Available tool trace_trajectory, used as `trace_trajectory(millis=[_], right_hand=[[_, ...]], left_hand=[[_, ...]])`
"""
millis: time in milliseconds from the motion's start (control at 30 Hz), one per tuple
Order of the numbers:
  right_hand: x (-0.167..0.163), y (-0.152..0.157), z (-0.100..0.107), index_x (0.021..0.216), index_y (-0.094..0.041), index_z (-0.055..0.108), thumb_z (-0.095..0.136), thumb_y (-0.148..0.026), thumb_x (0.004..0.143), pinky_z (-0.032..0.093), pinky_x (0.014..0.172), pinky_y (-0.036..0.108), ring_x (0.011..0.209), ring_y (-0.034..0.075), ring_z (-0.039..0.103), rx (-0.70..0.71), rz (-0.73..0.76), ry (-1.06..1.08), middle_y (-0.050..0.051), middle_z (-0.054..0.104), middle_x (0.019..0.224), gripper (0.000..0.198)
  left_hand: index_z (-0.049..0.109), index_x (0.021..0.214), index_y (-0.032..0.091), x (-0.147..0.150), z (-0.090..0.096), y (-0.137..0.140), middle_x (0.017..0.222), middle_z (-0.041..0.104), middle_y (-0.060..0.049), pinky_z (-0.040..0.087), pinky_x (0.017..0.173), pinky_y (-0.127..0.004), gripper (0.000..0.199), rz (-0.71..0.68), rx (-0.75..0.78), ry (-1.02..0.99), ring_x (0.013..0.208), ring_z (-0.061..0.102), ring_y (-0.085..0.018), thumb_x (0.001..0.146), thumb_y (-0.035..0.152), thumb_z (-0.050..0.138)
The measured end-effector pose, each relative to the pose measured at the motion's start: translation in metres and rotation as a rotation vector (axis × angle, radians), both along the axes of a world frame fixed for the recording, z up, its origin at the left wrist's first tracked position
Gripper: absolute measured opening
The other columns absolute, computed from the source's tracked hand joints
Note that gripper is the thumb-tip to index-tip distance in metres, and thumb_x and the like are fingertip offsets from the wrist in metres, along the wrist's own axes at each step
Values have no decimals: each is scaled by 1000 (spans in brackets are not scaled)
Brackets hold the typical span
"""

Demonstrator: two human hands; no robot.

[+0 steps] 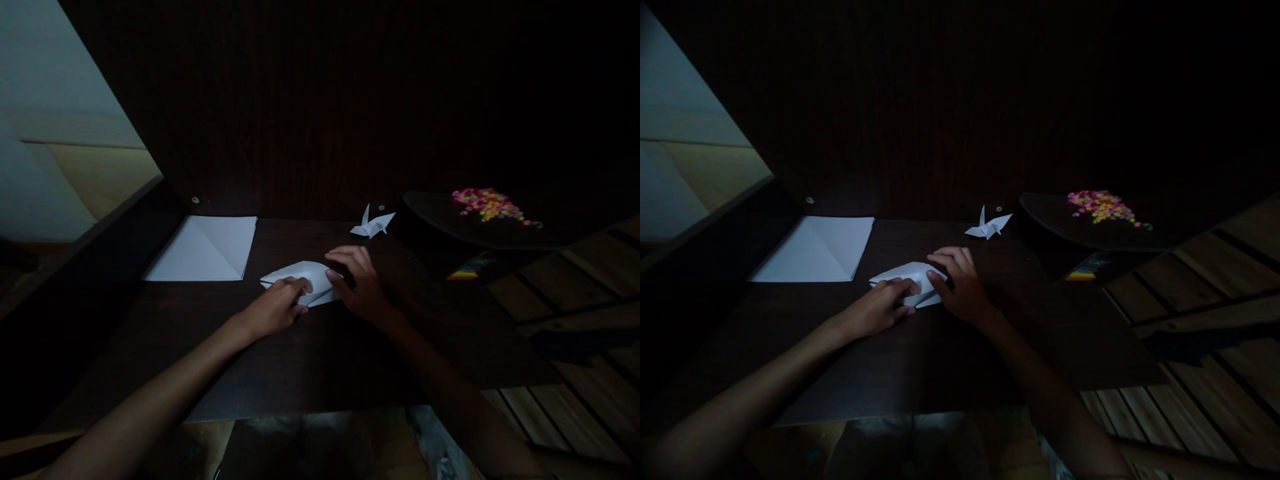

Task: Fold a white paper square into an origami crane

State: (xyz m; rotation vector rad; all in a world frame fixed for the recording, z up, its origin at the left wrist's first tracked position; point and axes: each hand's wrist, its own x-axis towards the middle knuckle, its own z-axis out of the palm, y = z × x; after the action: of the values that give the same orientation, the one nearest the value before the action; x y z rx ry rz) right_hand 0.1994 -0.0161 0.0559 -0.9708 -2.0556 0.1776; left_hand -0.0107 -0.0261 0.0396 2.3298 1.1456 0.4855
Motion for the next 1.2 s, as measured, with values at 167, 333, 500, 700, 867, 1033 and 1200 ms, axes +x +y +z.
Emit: trace_trajectory(millis=[167, 333, 500, 700, 867, 1033, 1200], right_hand=[[3, 2, 0, 115, -23, 58, 50, -35, 93, 40, 95, 46, 110, 26, 52, -24, 22, 1, 9, 60, 113, 26], [2, 2, 1, 113, -21, 60, 53, -35, 92, 40, 96, 44, 110, 25, 50, -25, 45, -36, 10, 59, 114, 26], [6, 2, 4, 108, -22, 64, 65, -37, 84, 43, 94, 44, 111, 26, 48, -57, 92, -80, 9, 58, 116, 28], [12, 3, 4, 79, -25, 71, 69, -39, 81, 44, 90, 46, 113, 27, 45, -127, 151, -156, 7, 55, 119, 14], [17, 7, 3, 70, -21, 70, 70, -36, 80, 44, 89, 45, 107, 26, 46, -155, 159, -199, 8, 55, 110, 19], [22, 9, 3, 70, -20, 69, 71, -32, 80, 44, 89, 45, 106, 25, 47, -222, 187, -242, 8, 55, 108, 15], [23, 9, 1, 71, -19, 68, 70, -29, 81, 45, 88, 42, 103, 23, 47, -234, 194, -263, 7, 55, 105, 14]], left_hand=[[48, 113, 16, 7, -1, -8, 100, 58, -11, 48, 82, -34, 37, -4, -1, 68, 92, 59, -23, 78, 3, 53], [44, 113, 16, 10, -4, -11, 98, 55, -10, 48, 80, -34, 48, 29, -15, 99, 90, 58, -23, 70, -3, 53], [46, 108, 19, 3, -6, -7, 99, 57, -9, 47, 80, -34, 32, 16, 0, 16, 88, 59, -22, 79, 7, 54], [51, 103, 20, -9, 11, -1, 93, 65, -5, 47, 76, -31, 14, -9, -85, -8, 85, 63, -20, 91, 27, 51], [51, 111, 21, -9, 9, 1, 97, 67, -6, 49, 76, -29, 20, -2, -22, -23, 86, 65, -20, 93, 29, 49], [52, 113, 19, -8, -1, 1, 104, 67, -9, 51, 80, -32, 22, -14, 113, -44, 91, 65, -20, 95, 29, 47], [57, 109, 17, -9, -7, 2, 103, 63, -9, 52, 81, -31, 21, -107, 271, -29, 90, 63, -18, 98, 24, 41]])
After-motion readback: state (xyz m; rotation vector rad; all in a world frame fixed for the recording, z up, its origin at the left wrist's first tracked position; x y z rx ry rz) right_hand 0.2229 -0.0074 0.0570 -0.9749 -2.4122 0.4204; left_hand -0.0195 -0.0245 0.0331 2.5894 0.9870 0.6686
